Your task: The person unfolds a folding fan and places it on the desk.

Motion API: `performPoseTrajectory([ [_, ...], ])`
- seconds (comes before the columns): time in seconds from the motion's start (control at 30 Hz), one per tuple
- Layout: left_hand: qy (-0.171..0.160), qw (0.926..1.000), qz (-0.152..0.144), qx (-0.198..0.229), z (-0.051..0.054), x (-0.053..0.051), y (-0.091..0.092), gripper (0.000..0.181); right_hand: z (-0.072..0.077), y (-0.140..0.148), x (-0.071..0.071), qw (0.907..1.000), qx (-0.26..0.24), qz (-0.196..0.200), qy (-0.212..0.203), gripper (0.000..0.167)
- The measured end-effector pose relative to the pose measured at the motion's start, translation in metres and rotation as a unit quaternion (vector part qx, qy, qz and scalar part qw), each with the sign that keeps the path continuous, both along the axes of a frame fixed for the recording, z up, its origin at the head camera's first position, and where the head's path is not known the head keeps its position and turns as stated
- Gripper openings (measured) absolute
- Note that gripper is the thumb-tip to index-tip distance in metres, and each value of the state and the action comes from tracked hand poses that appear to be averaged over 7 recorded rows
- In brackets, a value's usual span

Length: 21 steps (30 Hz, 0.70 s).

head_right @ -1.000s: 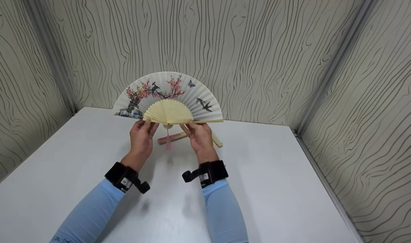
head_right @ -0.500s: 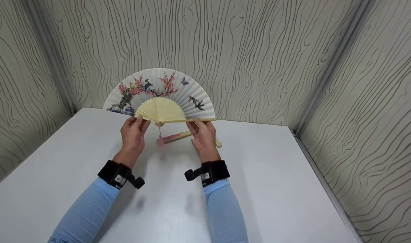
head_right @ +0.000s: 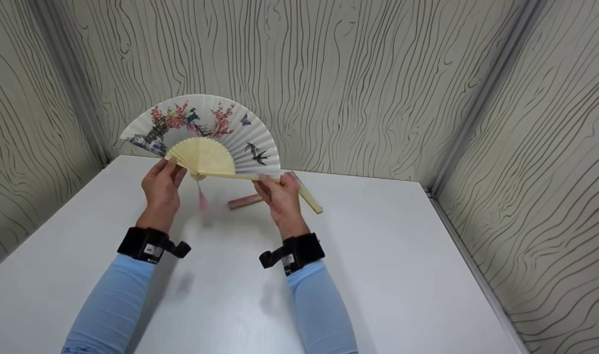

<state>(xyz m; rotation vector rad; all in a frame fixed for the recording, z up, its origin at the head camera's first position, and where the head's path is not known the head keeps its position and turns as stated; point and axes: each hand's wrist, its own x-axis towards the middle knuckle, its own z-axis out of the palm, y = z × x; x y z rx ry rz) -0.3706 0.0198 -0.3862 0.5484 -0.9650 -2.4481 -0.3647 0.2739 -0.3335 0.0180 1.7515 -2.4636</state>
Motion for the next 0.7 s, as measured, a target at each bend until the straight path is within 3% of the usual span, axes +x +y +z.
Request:
performPoseTrajectory([
  [0.1,-0.019,0.9997,0.014,0.000,-0.002,-0.002,-0.024,0.037,-0.006,-0.012,0.008,0.9975,0.049,0.050,-0.009,0.015],
  [0.23,-0.043,0.9989,0.010,-0.015,-0.009,-0.001,-0.065,0.039,-0.020,-0.037,0.023,0.9853,0.121,0.119,-0.016,0.018],
  [0.4,-0.101,0.9910,-0.021,-0.085,-0.019,-0.007,-0.115,0.044,-0.039,-0.077,0.032,0.9667,0.177,0.174,-0.063,0.018],
  [0.5,-0.147,0.9734,-0.050,-0.168,-0.023,-0.011,-0.139,0.048,-0.049,-0.099,0.032,0.9574,0.179,0.198,-0.110,0.014],
  [0.63,-0.203,0.9335,-0.096,-0.280,-0.032,-0.010,-0.167,0.054,-0.062,-0.122,0.030,0.9416,0.189,0.231,-0.156,0.021],
  [0.7,-0.223,0.9175,-0.120,-0.307,-0.040,-0.011,-0.178,0.056,-0.069,-0.129,0.028,0.9325,0.206,0.243,-0.170,0.023],
])
